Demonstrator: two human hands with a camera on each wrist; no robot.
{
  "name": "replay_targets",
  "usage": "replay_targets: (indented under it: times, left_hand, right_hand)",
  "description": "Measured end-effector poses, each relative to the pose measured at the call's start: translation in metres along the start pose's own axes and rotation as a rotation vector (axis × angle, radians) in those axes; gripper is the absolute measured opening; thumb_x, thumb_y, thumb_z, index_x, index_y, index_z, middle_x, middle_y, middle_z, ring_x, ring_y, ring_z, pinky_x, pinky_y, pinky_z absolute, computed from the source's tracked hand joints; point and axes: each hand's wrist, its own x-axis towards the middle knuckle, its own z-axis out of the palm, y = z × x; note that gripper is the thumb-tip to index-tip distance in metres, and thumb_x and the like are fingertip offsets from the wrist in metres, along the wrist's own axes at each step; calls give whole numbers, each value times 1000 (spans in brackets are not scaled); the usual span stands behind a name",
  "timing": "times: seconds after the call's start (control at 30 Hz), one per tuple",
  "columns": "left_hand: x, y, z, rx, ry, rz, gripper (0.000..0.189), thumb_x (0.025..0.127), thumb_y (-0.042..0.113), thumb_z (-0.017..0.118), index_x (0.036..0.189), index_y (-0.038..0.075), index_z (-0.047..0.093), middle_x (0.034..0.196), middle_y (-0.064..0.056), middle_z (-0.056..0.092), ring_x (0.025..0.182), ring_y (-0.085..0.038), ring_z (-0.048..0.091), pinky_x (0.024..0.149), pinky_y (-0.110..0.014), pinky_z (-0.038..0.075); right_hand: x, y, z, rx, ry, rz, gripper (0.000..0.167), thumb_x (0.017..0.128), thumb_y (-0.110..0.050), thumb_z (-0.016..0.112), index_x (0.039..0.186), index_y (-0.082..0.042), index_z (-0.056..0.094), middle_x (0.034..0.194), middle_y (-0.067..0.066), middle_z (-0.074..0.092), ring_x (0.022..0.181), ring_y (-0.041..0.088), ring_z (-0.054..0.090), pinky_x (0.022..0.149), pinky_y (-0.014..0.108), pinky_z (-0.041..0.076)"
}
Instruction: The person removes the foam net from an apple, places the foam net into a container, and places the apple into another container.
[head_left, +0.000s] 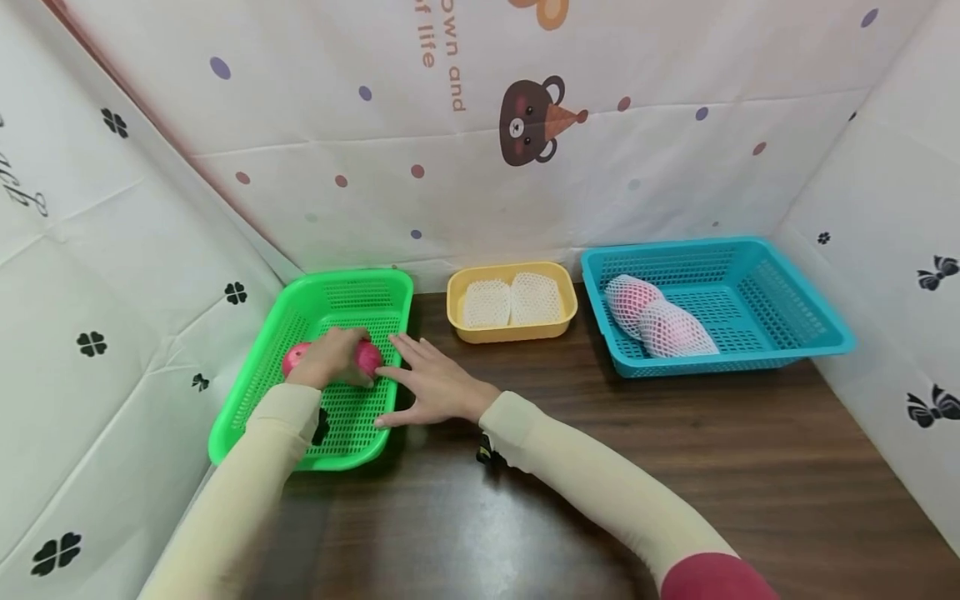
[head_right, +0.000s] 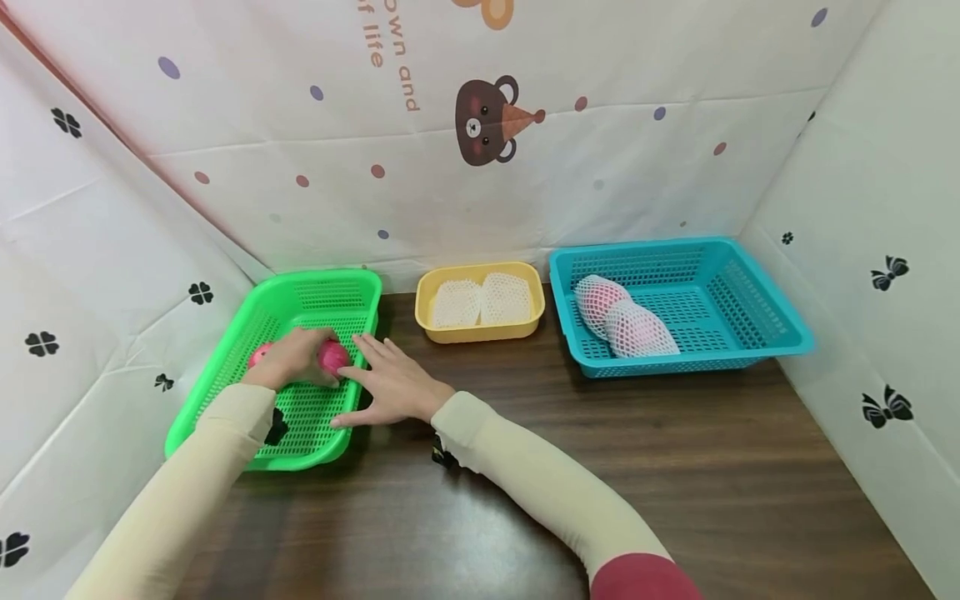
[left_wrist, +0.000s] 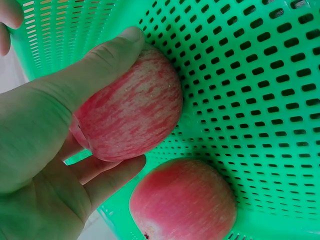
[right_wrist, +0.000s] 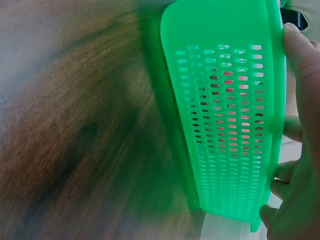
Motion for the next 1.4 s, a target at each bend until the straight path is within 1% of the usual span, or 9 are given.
replay_targets:
  times: [0.3,0.47,0.57,0.77,0.97,1.27,1.3,1.37,1.4]
  left_hand:
    - [-2,-5,-1,-24,-49,-1,91,74,34,94,145,-1,48,129,-26,61,117,-44,59,91,-59,54]
    - [-9,-5,-7,-112,-100,-22,103,80,35,90,157,0,31,142,-31,53,131,-50,49,99,-65,47]
    - [-12,-5,-12,-166,-108,-27,108,82,38,88,161,2,23,147,-33,48,135,-52,45,101,-67,45]
    - [-14,-9,-19,-229,-33,-6,100,90,42,79,162,3,21,154,-32,40,139,-53,39,105,-69,40]
    - [-15,-11,-24,-236,37,23,97,94,42,75,161,0,20,158,-32,33,143,-53,32,112,-67,32]
    - [-9,-7,-29,-292,107,37,98,97,54,65,165,8,12,166,-25,22,146,-52,29,113,-68,31]
    - [-8,-6,-29,-300,115,38,98,97,56,64,165,9,11,166,-25,21,146,-52,29,113,-68,31]
    - [-6,-2,-30,-318,132,36,97,97,59,61,165,11,11,166,-24,22,138,-50,43,112,-67,33]
    - [-6,0,-31,-329,138,32,97,97,60,59,166,12,10,167,-23,22,137,-49,44,111,-67,34]
  right_hand:
    - [-2,7,-6,9,27,-15,98,91,-80,47,166,-27,13,172,11,5,159,27,3,127,41,6]
    - [-9,18,-18,-1,57,-26,99,93,-77,48,167,-27,5,172,12,2,158,30,2,127,41,6]
    - [-15,27,-31,-15,80,-19,100,93,-75,50,166,-27,2,172,12,2,158,29,1,127,41,6]
    - [-26,44,-56,-56,126,-19,101,94,-70,55,167,-23,3,171,16,6,158,33,7,126,43,11]
    - [-34,59,-79,-108,140,0,101,95,-67,57,167,-21,5,171,16,6,158,30,5,126,45,13]
    - [-47,79,-98,-160,188,19,102,92,-68,60,166,-18,12,172,13,8,157,32,11,126,45,15]
    - [-48,81,-99,-164,195,17,102,92,-68,61,166,-18,13,172,13,8,157,33,12,126,45,15]
    - [-52,84,-102,-171,211,20,103,91,-67,63,166,-18,13,172,12,10,157,34,14,126,45,15]
    - [-53,86,-104,-171,215,25,103,90,-66,65,166,-19,13,172,12,10,156,35,14,126,46,15]
